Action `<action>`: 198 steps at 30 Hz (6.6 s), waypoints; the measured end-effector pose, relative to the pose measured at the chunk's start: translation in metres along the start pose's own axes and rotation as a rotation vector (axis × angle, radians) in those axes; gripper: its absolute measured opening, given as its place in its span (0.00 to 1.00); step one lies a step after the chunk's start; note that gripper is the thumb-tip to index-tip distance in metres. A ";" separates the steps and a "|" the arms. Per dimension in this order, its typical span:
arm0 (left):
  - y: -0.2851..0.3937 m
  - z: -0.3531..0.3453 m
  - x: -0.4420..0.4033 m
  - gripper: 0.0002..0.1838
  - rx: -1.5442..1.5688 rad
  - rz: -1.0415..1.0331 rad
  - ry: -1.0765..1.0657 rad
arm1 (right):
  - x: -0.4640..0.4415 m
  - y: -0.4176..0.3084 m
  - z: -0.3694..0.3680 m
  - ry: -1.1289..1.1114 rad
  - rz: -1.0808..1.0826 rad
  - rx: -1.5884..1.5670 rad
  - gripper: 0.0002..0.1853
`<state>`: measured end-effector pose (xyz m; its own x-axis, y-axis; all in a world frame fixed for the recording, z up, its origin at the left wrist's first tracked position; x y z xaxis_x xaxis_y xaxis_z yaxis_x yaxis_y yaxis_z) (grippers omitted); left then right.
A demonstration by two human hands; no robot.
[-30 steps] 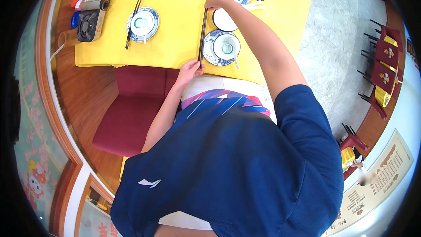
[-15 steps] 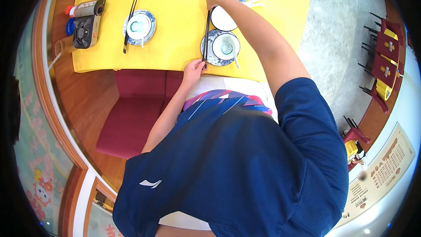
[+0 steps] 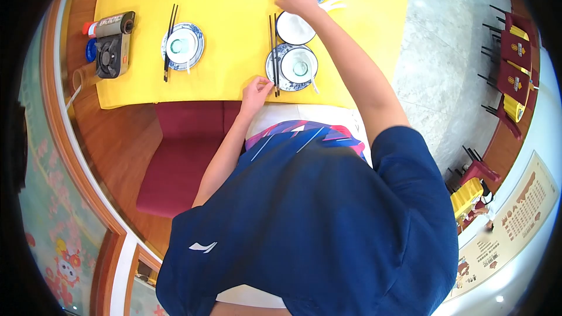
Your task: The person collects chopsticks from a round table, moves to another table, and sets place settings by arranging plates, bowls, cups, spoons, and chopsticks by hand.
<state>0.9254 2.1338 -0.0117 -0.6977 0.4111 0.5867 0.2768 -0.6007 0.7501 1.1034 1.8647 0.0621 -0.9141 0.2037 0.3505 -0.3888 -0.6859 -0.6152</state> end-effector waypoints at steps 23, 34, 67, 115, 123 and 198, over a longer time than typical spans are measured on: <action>0.098 0.002 -0.028 0.10 -0.466 -0.149 0.324 | 0.118 0.110 -0.010 0.105 -0.235 -0.370 0.25; 0.078 -0.013 0.080 0.12 -0.333 0.137 0.618 | 0.140 0.166 0.007 0.105 -0.202 -0.412 0.25; 0.121 -0.337 -0.035 0.26 -1.028 -0.431 0.227 | 0.859 0.533 0.041 0.167 -1.501 -0.910 0.33; 0.353 -0.409 -0.250 0.19 0.311 1.272 1.229 | -0.395 0.528 0.509 -0.749 -0.240 -0.261 0.13; 0.459 -0.367 -0.395 0.16 0.557 1.196 1.200 | -0.521 0.362 0.464 -1.195 -0.073 0.132 0.13; 0.372 -0.194 -0.307 0.23 1.200 1.739 1.424 | -0.153 0.022 -0.007 -1.674 0.670 0.773 0.21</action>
<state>1.1143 1.6508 0.0283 0.7158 -0.5036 0.4837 0.4942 0.8548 0.1587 1.2339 1.8234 -0.0099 0.3219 -0.6133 0.7213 0.4658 -0.5607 -0.6846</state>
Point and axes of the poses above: each hand's wrist, its own x-axis away from the middle knuckle, its own z-axis out of the back of the hand, y = z × x, the point moved 8 cm from there along -x, towards the middle knuckle, and after that the axes turned 13 degrees about -x, right-handed, at the moved point
